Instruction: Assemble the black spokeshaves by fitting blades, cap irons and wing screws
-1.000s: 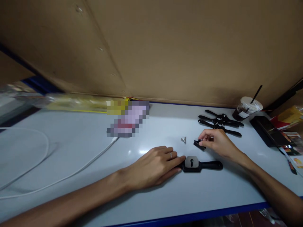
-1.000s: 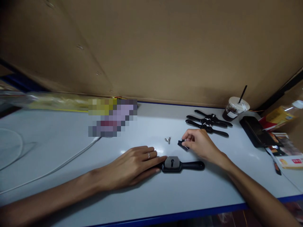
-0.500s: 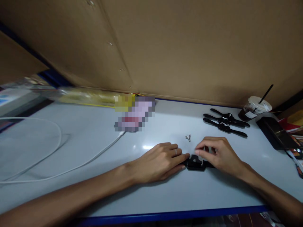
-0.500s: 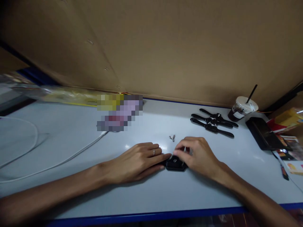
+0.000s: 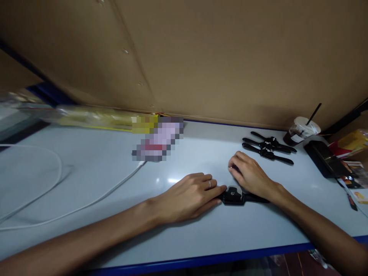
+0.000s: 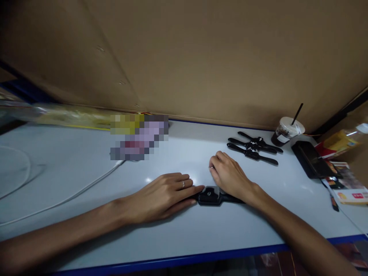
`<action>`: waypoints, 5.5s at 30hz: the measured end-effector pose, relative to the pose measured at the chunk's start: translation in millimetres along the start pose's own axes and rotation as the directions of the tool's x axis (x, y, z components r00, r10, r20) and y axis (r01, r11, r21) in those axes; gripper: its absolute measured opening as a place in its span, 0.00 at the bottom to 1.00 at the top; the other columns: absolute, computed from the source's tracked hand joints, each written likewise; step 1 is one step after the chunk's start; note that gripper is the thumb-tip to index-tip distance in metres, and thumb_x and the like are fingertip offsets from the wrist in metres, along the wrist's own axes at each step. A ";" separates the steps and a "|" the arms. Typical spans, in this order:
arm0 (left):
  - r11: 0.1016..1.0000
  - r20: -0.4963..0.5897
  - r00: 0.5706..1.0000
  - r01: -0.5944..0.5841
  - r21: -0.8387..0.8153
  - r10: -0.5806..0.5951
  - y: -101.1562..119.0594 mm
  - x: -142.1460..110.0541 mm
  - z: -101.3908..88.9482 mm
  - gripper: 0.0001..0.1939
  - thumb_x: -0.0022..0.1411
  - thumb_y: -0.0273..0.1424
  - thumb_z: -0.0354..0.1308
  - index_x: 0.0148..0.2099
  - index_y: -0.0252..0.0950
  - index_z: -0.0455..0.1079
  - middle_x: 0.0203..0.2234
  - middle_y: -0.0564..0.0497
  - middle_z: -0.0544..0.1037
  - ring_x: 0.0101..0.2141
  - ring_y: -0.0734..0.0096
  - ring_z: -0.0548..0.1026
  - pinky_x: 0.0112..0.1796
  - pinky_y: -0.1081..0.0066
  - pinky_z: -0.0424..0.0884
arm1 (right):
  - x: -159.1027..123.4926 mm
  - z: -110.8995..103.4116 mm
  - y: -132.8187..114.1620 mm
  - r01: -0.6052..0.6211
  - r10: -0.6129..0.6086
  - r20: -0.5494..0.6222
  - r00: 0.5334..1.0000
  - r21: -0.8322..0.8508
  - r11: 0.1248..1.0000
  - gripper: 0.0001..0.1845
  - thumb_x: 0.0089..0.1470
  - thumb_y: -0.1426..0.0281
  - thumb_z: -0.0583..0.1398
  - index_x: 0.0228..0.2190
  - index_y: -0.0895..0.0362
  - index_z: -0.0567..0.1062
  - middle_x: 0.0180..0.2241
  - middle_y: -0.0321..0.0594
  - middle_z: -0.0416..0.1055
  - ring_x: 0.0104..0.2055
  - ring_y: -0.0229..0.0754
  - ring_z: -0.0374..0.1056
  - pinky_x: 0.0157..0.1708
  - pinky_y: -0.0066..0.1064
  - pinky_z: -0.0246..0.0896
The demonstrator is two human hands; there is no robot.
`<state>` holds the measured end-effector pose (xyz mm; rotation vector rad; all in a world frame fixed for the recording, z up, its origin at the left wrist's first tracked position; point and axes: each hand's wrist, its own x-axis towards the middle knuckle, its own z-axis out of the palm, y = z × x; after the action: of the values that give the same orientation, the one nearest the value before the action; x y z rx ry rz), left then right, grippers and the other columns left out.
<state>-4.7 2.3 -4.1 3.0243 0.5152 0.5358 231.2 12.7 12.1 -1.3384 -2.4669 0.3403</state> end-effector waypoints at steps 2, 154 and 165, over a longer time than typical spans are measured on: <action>1.000 0.005 1.000 0.001 0.011 -0.002 -0.1 -0.2 -0.6 0.13 0.76 0.32 0.46 0.54 0.34 0.68 0.32 0.50 0.79 0.31 0.65 0.75 0.33 0.65 0.72 | -4.2 -3.0 5.0 -0.019 0.019 -0.008 1.000 -0.020 1.000 0.06 0.65 0.75 0.54 0.35 0.58 0.71 0.38 0.43 0.68 0.38 0.43 0.65 0.40 0.36 0.63; 0.999 0.064 0.997 -0.032 0.011 0.031 0.5 4.0 -7.1 0.07 0.66 0.21 0.50 0.40 0.37 0.66 0.29 0.52 0.74 0.28 0.68 0.71 0.28 0.66 0.65 | -35.5 -16.3 -28.2 -0.129 0.105 0.089 0.990 0.336 0.933 0.11 0.63 0.71 0.58 0.27 0.56 0.72 0.24 0.34 0.71 0.26 0.36 0.64 0.29 0.30 0.57; 0.999 0.090 0.996 -0.029 0.020 0.027 0.9 2.8 -7.8 0.08 0.66 0.20 0.50 0.40 0.36 0.67 0.30 0.52 0.74 0.28 0.68 0.70 0.28 0.65 0.65 | -31.7 -18.0 -21.2 -0.199 0.160 0.144 0.977 0.325 0.925 0.10 0.61 0.70 0.60 0.26 0.55 0.70 0.23 0.32 0.70 0.24 0.35 0.61 0.27 0.29 0.54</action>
<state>-4.6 2.1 4.3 3.0626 0.4780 0.3964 238.0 -24.3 31.2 -1.4277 -2.2404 0.8658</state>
